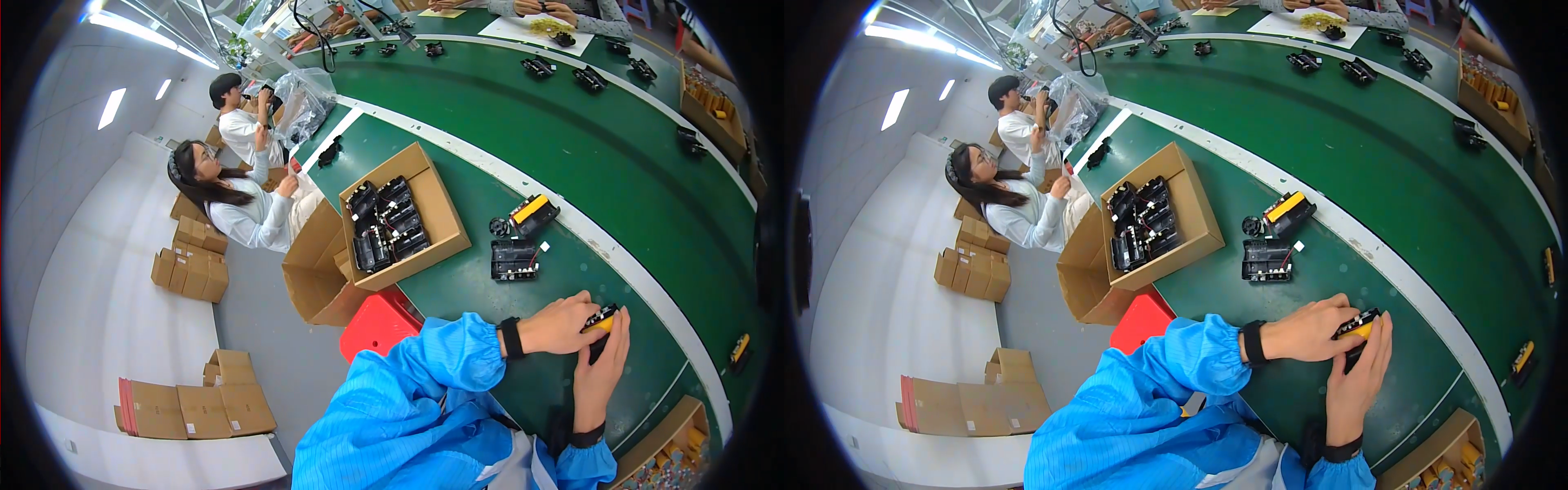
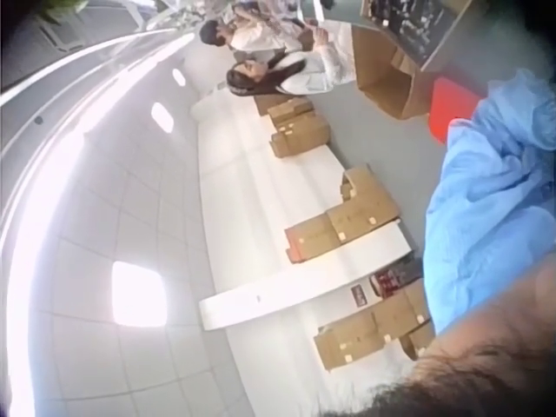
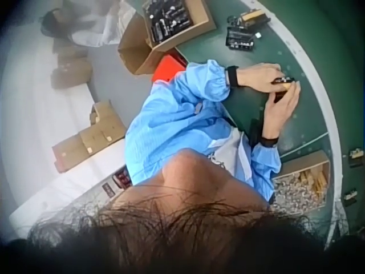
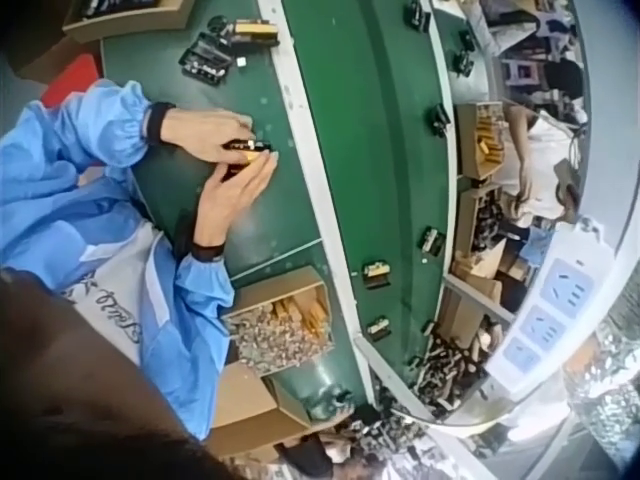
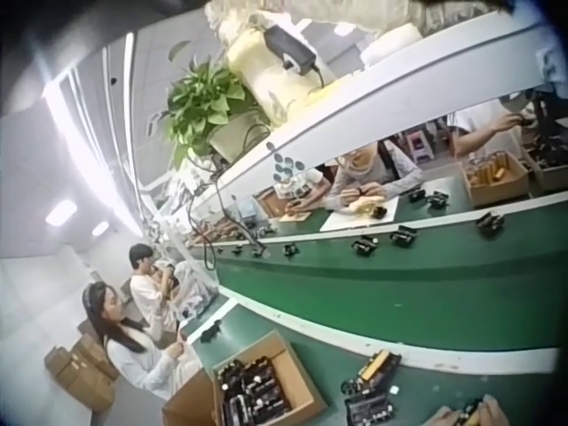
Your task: The person assembles battery packs by hand by picking up a battery and a plastic housing, inserting the battery, and connecting the wires. They then place the assembled unit onto a conveyor belt and repeat the process.
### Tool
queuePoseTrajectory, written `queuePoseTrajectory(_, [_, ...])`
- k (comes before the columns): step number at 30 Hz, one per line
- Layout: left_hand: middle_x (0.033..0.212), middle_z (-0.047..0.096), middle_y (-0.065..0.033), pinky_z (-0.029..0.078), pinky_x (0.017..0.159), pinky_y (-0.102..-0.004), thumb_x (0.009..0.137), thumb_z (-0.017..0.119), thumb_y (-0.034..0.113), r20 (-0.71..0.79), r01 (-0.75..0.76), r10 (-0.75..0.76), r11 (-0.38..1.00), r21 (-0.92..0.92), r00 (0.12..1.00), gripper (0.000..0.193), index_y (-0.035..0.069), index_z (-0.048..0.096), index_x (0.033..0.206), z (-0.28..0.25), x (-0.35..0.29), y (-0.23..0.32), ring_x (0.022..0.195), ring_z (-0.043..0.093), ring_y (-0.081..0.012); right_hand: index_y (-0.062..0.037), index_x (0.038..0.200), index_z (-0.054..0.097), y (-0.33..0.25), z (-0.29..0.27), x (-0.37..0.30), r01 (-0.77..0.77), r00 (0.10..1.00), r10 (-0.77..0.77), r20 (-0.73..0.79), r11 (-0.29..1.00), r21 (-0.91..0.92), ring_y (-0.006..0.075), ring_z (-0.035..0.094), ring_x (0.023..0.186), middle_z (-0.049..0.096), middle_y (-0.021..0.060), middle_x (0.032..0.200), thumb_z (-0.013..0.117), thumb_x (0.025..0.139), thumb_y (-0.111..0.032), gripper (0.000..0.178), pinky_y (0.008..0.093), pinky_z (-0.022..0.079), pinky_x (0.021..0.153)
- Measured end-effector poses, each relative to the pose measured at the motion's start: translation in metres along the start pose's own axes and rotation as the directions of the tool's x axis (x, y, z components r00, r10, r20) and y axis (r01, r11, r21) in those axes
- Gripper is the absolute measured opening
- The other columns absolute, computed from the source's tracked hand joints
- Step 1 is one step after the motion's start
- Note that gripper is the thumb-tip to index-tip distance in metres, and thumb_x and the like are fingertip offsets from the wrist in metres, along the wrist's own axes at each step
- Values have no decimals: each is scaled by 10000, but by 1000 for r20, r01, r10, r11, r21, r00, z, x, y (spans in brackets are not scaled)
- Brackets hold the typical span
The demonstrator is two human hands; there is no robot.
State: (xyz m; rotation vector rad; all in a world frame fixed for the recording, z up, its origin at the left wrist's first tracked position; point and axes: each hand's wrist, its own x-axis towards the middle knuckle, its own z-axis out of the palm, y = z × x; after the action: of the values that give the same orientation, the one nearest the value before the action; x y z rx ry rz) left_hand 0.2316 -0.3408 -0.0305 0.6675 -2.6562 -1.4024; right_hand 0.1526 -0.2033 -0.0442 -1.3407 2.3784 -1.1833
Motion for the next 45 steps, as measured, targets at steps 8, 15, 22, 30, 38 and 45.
queuePoseTrajectory(8, [904,612,-217,515,733,-459,801,683,260,-91,11,0,994,113,996,332,-26,647,966,26,16,-6,826,614,-411,19,1409,385,9,8,-1,-8,999,4,-45,996,-91,417,417,1293,411,234,1447,628,762,64,693,444,374,1062])
queuePoseTrajectory(15, [882,692,-166,531,708,-353,815,700,139,-6,92,-92,990,105,996,257,9,639,1028,-13,23,-12,792,669,-241,14,1215,502,-18,-1,4,131,991,-130,-20,988,87,477,432,1234,446,276,1340,738,705,-66,568,523,384,1025])
queuePoseTrajectory(22, [679,661,-125,510,596,-331,737,767,253,189,-146,57,853,502,980,345,-40,655,882,-7,47,16,626,651,-184,-13,1128,640,-25,-164,-65,-166,984,162,71,985,47,351,622,1000,667,169,1089,749,809,-158,367,406,506,881])
queuePoseTrajectory(30, [682,663,-207,540,671,-408,691,727,354,229,-29,-23,975,221,973,427,-64,673,755,-20,155,21,694,688,-320,-33,994,678,61,-222,-85,-391,920,294,-258,721,-572,356,519,1066,628,143,1067,759,715,-117,302,432,436,899])
queuePoseTrajectory(38, [657,662,-143,539,606,-347,753,742,415,92,119,-159,933,340,983,486,-66,697,805,-30,249,0,605,660,-224,-20,909,664,75,-213,-77,-299,954,234,-187,708,-640,347,543,966,629,145,989,768,721,-116,235,437,432,860])
queuePoseTrajectory(45, [689,674,-107,536,588,-332,779,756,460,264,89,-221,897,434,939,520,-46,720,893,-73,268,19,595,639,-185,7,936,623,59,-218,-93,-439,700,470,-537,877,195,151,530,759,577,52,840,713,801,-52,173,260,406,632])
